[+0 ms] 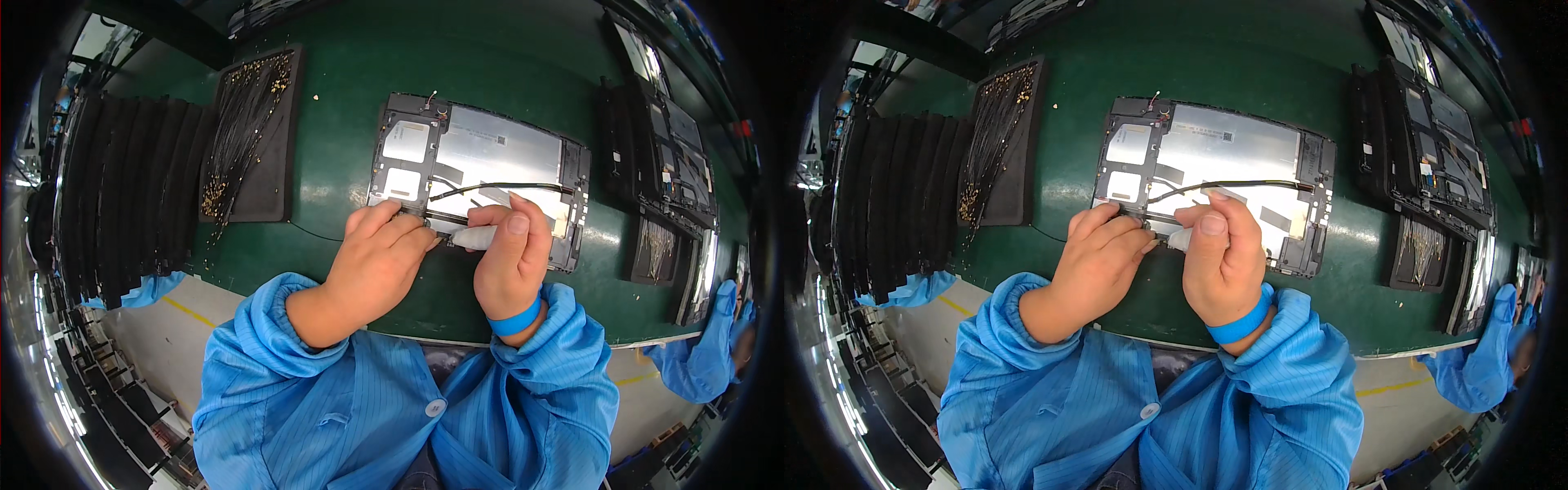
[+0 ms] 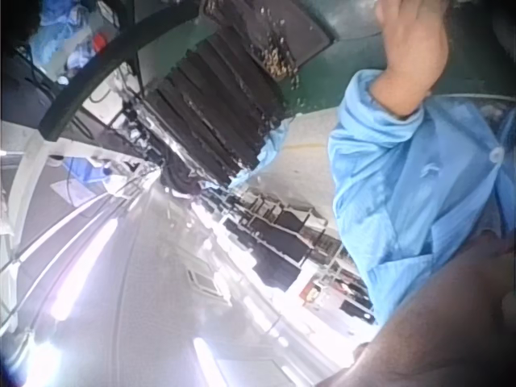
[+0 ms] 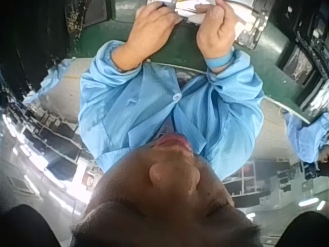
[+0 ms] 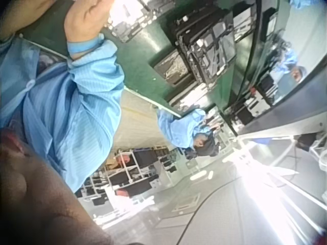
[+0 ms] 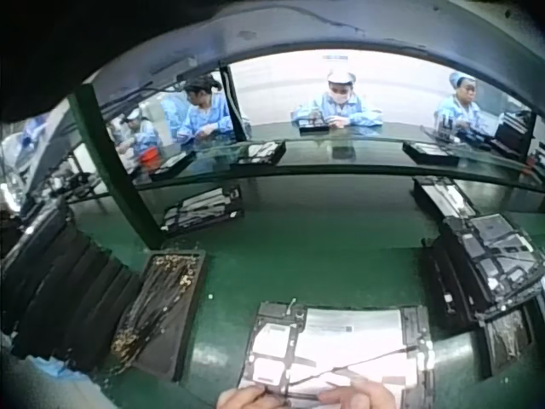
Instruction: Assembling internal components and wiring of electronic devices on a production line.
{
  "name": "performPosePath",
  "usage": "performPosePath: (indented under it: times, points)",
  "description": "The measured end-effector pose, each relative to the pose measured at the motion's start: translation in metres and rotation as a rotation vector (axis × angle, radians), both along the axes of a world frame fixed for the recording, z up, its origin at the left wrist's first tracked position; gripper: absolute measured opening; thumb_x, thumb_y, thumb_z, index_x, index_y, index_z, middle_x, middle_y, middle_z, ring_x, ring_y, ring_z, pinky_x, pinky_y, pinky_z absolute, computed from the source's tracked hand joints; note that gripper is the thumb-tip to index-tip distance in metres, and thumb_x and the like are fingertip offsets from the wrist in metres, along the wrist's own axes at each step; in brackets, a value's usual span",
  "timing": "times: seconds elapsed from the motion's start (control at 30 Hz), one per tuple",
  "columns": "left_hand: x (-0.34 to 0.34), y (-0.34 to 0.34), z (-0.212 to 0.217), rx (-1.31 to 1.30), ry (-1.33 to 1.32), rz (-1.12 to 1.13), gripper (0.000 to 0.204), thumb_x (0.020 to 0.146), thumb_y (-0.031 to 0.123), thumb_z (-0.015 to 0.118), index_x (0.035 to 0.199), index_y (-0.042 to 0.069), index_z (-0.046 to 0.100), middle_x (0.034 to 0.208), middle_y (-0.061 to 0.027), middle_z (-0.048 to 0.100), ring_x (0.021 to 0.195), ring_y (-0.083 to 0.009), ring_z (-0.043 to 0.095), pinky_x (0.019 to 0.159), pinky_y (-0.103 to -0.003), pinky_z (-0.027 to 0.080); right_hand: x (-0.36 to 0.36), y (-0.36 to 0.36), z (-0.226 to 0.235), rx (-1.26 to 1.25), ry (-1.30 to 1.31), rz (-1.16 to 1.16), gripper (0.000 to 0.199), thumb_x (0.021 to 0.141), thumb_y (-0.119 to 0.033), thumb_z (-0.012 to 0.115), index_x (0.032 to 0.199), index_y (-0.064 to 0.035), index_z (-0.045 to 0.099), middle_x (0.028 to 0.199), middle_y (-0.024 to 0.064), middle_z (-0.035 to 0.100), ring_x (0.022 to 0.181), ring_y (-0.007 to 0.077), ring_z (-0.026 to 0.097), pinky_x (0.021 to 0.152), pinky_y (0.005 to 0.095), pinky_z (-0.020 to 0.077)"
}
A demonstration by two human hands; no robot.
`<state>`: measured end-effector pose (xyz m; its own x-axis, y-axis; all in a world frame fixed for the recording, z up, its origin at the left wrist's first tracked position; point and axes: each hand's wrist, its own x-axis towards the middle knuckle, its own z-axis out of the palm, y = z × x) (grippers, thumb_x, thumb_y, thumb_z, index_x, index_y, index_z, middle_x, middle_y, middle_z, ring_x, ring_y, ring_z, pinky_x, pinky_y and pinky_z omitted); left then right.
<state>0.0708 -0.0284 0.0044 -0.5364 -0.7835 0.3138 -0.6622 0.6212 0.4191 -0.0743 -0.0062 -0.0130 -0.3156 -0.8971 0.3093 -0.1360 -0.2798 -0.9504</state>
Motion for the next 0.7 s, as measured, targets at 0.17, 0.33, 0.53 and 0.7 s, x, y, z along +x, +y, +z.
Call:
performPosePath:
  times: [0.17,0.33,0.53,0.7]
  points:
    - [0.0,0.001,0.001,-0.014,-0.002,0.001,0.015,0.063,0.007,0.058,0.079,0.009,0.058,0.083,-0.0016,0.054,0.089,-0.0214,0.046,0.076,-0.033,0.034,0.0,0.001,0.002,0.009,0.058,0.019,0.023,0.086,-0.017,0.04,0.102,-0.0002,0.04,0.076,0.012,0.059,0.065,0.0145,0.054,0.058,0.0253,0.0432]
    - [0.001,0.0,0.0,-0.019,-0.004,-0.002,0.017,0.062,0.006,0.058,0.078,0.009,0.058,0.083,-0.0017,0.054,0.089,-0.0214,0.046,0.076,-0.033,0.034,-0.001,-0.001,0.012,0.054,0.163,0.101,0.018,0.082,-0.015,0.046,0.092,0.0002,0.047,0.073,0.0119,0.058,0.063,0.0197,0.056,0.058,0.0281,0.0441]
    - [0.003,0.001,0.005,-0.008,-0.018,-0.034,0.022,0.06,0.005,0.057,0.081,0.009,0.058,0.086,-0.0025,0.054,0.091,-0.0228,0.046,0.077,-0.034,0.034,0.002,-0.012,0.03,-0.028,0.502,0.261,0.013,0.073,-0.011,0.053,0.081,-0.0007,0.054,0.068,0.0123,0.055,0.062,0.0286,0.053,0.058,0.0348,0.0436]
    - [0.007,0.008,0.011,0.027,0.01,0.075,0.017,0.066,0.007,0.056,0.083,0.007,0.057,0.087,-0.0055,0.054,0.085,-0.0271,0.048,0.074,-0.035,0.036,-0.003,-0.016,0.034,0.196,0.467,0.264,0.016,0.078,-0.018,0.048,0.079,-0.0029,0.052,0.069,0.0149,0.054,0.061,0.0316,0.052,0.055,0.0361,0.0433]
